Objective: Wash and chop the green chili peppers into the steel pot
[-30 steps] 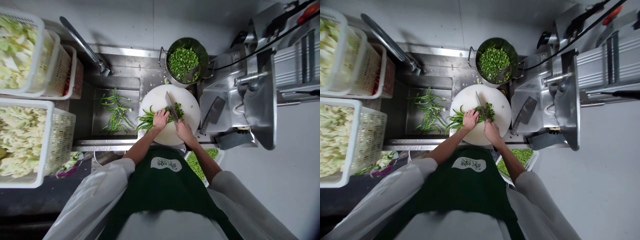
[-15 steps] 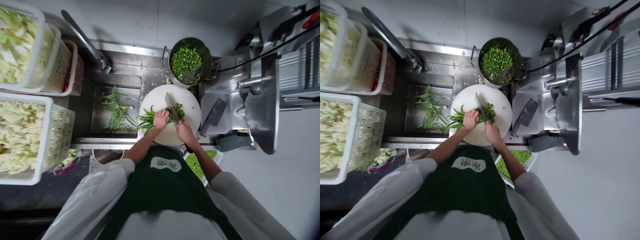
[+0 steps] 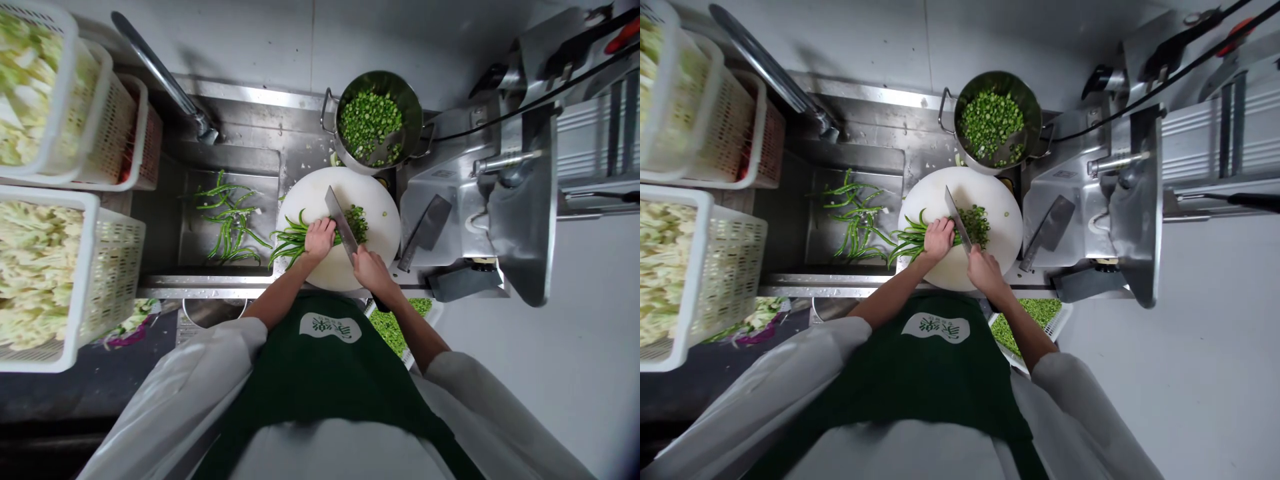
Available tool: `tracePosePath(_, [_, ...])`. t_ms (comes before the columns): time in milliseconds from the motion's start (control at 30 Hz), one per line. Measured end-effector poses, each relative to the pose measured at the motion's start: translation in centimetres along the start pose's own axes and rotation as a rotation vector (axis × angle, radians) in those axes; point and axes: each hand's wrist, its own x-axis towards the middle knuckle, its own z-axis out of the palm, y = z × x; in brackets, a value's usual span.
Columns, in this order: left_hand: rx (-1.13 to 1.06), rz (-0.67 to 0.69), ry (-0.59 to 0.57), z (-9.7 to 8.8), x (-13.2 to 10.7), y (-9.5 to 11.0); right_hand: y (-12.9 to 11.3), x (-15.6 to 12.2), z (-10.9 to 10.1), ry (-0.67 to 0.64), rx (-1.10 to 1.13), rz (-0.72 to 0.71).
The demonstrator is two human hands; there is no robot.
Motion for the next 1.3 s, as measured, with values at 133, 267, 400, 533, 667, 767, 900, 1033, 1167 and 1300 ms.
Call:
tracePosePath(133, [-0.042, -0.015, -0.025, -0.1, 0.0, 0.0, -0.8, 1.0, 1.0, -0.026, 0.030, -0.009])
tracePosePath(267, [-0.036, -0.038, -0.034, -0.3, 0.1, -0.1, -1.9, 3.3, 2.0, 0.014, 0.051, 0.009])
tracePosePath(400, [-0.026, -0.034, -0.021, -0.4, 0.0, 0.0, -0.5, 1.0, 1.2, 0.021, 0.046, -0.011])
tracePosePath(533, [-0.016, -0.029, -0.006, -0.2, -0.1, -0.1, 0.1, -0.5, 0.9, -0.028, 0.056, -0.005])
tracePosePath(667, [-0.015, -0.050, 0.001, 0.0, 0.1, -0.1, -1.5, 1.9, 2.4, -0.003, 0.084, 0.004])
tracePosePath(767, [-0.044, -0.091, 0.010, -0.6, 0.2, 0.2, -2.3, 3.4, 3.4, 0.056, 0.103, 0.003])
tracePosePath(900, [-0.103, -0.090, 0.127, -2.1, -0.5, 0.3, -2.1, 3.4, 4.0, 0.109, 0.104, -0.012])
tracePosePath(1033, [-0.106, -0.098, 0.183, -2.3, -2.0, -0.9, -2.1, 3.2, 4.2, 0.102, 0.080, -0.003])
tracePosePath(1167, [-0.041, -0.101, 0.117, -0.8, -2.6, -1.9, -2.4, 3.4, 3.9, 0.086, 0.070, 0.003])
tracePosePath(1300, [0.008, -0.079, 0.101, -0.1, -2.4, -1.9, -2.3, 2.1, 2.6, 0.071, 0.059, 0.009])
